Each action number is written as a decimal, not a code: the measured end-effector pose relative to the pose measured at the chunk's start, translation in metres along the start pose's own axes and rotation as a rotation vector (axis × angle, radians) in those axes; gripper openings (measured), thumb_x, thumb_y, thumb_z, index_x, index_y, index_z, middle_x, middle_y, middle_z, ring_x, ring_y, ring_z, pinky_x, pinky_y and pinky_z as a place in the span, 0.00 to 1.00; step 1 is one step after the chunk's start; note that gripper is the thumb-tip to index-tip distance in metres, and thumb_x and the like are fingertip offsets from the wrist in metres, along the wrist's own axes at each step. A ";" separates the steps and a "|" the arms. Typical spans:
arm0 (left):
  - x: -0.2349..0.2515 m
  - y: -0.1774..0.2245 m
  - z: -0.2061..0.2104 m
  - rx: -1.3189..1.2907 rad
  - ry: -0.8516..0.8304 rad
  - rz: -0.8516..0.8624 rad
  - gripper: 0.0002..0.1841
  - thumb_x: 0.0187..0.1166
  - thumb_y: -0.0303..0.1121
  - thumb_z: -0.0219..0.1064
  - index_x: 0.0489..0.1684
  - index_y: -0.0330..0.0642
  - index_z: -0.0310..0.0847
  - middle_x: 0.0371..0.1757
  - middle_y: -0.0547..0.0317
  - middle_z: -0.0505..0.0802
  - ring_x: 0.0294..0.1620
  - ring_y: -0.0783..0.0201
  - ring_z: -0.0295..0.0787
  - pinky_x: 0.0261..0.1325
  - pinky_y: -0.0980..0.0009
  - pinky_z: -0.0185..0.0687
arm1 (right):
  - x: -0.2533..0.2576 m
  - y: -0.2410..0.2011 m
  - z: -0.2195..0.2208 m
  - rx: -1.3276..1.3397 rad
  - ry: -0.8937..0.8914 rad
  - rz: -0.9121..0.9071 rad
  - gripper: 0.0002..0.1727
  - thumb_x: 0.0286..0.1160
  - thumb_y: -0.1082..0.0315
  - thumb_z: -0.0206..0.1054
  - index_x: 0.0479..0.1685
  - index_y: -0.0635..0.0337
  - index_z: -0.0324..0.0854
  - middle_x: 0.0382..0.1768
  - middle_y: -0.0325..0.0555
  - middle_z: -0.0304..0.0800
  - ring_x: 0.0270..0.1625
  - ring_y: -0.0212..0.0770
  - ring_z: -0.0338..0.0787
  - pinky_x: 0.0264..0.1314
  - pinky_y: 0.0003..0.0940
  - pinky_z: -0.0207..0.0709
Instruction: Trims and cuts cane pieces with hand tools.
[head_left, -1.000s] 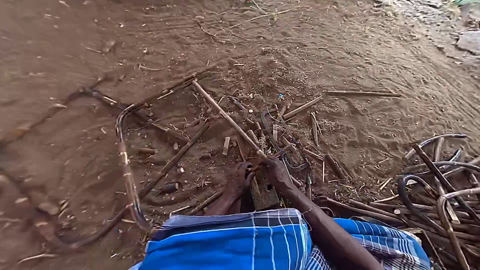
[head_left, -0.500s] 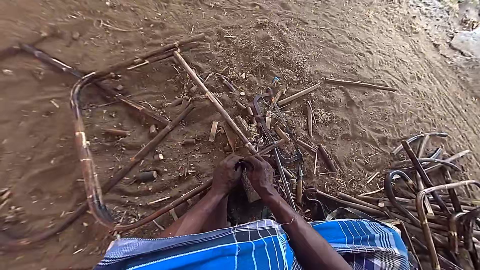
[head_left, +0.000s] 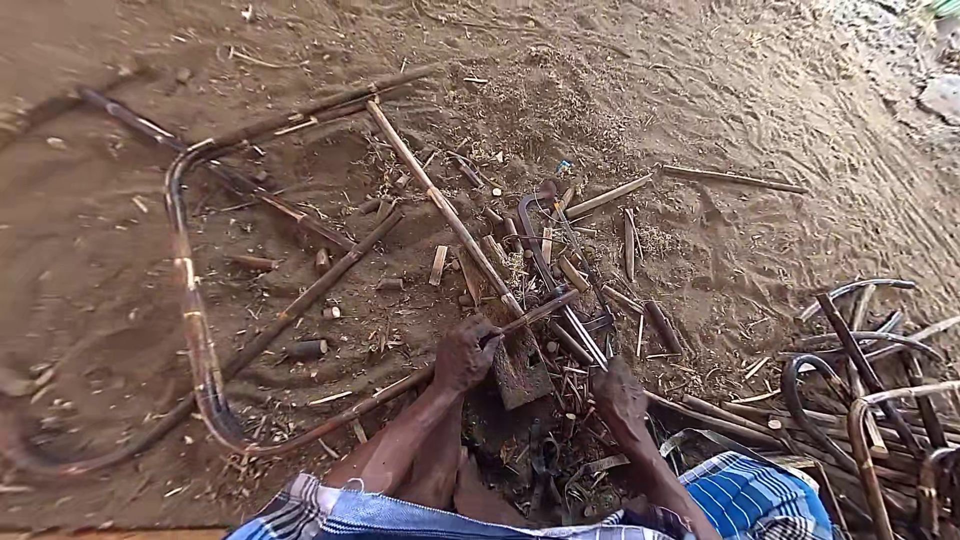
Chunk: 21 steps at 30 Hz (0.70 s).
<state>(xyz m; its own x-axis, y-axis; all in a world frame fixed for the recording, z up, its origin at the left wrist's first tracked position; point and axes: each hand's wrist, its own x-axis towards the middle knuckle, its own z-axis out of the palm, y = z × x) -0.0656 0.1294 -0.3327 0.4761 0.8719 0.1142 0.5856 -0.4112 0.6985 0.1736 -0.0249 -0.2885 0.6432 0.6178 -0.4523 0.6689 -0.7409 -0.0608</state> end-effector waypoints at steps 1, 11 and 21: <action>-0.002 0.001 -0.001 0.010 0.005 0.007 0.06 0.78 0.38 0.72 0.41 0.51 0.95 0.43 0.62 0.94 0.43 0.62 0.93 0.48 0.54 0.91 | 0.000 0.006 -0.010 -0.003 0.036 0.038 0.23 0.86 0.51 0.57 0.70 0.56 0.77 0.54 0.61 0.91 0.54 0.64 0.93 0.52 0.66 0.83; -0.002 -0.007 0.004 -0.067 -0.053 -0.070 0.07 0.78 0.43 0.73 0.42 0.56 0.95 0.44 0.68 0.94 0.46 0.68 0.92 0.52 0.57 0.90 | -0.002 0.071 -0.026 0.956 0.058 -0.323 0.32 0.86 0.36 0.46 0.44 0.55 0.82 0.12 0.35 0.66 0.11 0.35 0.66 0.12 0.36 0.66; -0.005 0.002 0.004 0.046 -0.042 -0.015 0.07 0.79 0.38 0.70 0.43 0.49 0.94 0.45 0.58 0.94 0.46 0.57 0.93 0.49 0.49 0.90 | -0.048 0.037 0.026 0.600 -0.295 -0.542 0.36 0.86 0.30 0.41 0.35 0.49 0.83 0.19 0.34 0.74 0.22 0.33 0.77 0.29 0.38 0.75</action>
<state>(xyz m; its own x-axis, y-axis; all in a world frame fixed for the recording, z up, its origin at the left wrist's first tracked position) -0.0643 0.1237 -0.3347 0.4941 0.8663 0.0734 0.6216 -0.4111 0.6669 0.1578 -0.0894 -0.2925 0.1130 0.8945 -0.4325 0.4925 -0.4285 -0.7575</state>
